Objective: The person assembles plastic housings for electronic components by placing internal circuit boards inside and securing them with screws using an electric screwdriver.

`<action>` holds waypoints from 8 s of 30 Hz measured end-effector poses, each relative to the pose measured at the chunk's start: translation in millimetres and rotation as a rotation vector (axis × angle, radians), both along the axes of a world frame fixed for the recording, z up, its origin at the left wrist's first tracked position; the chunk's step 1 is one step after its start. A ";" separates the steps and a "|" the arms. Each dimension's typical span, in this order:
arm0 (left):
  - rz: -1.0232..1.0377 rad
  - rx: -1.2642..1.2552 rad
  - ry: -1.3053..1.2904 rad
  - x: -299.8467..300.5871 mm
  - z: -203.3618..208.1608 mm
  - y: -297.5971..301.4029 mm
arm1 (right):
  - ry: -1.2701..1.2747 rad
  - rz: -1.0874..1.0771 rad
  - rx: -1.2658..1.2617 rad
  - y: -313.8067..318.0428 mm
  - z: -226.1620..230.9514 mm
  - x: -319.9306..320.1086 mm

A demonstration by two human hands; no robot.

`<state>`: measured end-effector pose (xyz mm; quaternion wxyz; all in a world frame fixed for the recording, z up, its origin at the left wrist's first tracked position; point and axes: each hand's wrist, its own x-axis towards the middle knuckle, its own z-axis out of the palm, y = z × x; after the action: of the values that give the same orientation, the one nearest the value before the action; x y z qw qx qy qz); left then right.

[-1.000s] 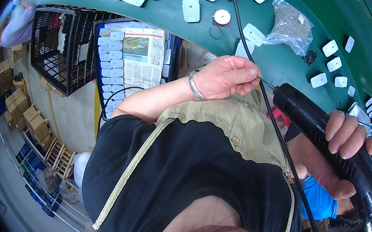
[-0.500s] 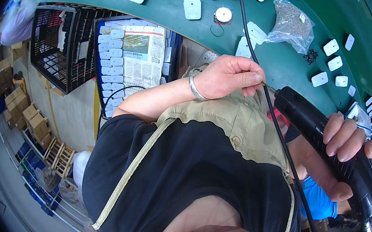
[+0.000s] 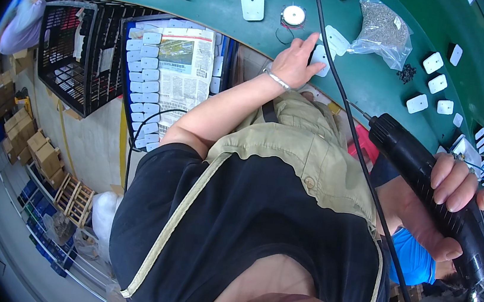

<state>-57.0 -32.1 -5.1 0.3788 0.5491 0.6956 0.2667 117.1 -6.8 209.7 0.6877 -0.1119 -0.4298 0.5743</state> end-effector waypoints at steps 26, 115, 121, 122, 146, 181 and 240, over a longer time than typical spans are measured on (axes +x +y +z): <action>0.261 -0.226 -1.154 -36.6 114.6 -27.7 | -0.096 0.237 0.174 11.5 -0.5 -15.7; 0.709 -0.104 -1.094 -124.8 45.9 -141.5 | -0.152 0.378 -1.085 142.3 -124.3 -318.1; 0.818 -0.087 -1.094 -134.7 42.6 -159.0 | -0.459 0.318 -1.127 154.5 -197.6 -331.8; 0.836 -0.086 -1.098 -135.4 41.5 -160.1 | -0.504 0.300 -1.131 153.8 -201.3 -334.4; 0.679 0.169 -1.218 -134.9 86.0 -66.6 | -0.951 0.466 -0.589 104.1 -152.8 -261.1; -0.219 -0.111 -0.649 157.3 113.6 85.3 | -0.754 -0.003 -0.581 19.3 -116.3 130.3; -0.214 -0.188 -0.855 168.4 107.2 68.8 | -1.125 -0.162 -0.371 8.5 -101.8 144.8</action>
<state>111.4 36.7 102.2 0.7059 0.4216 0.4371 0.3645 261.9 1.7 107.9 0.3651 -0.5497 -0.6106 0.4379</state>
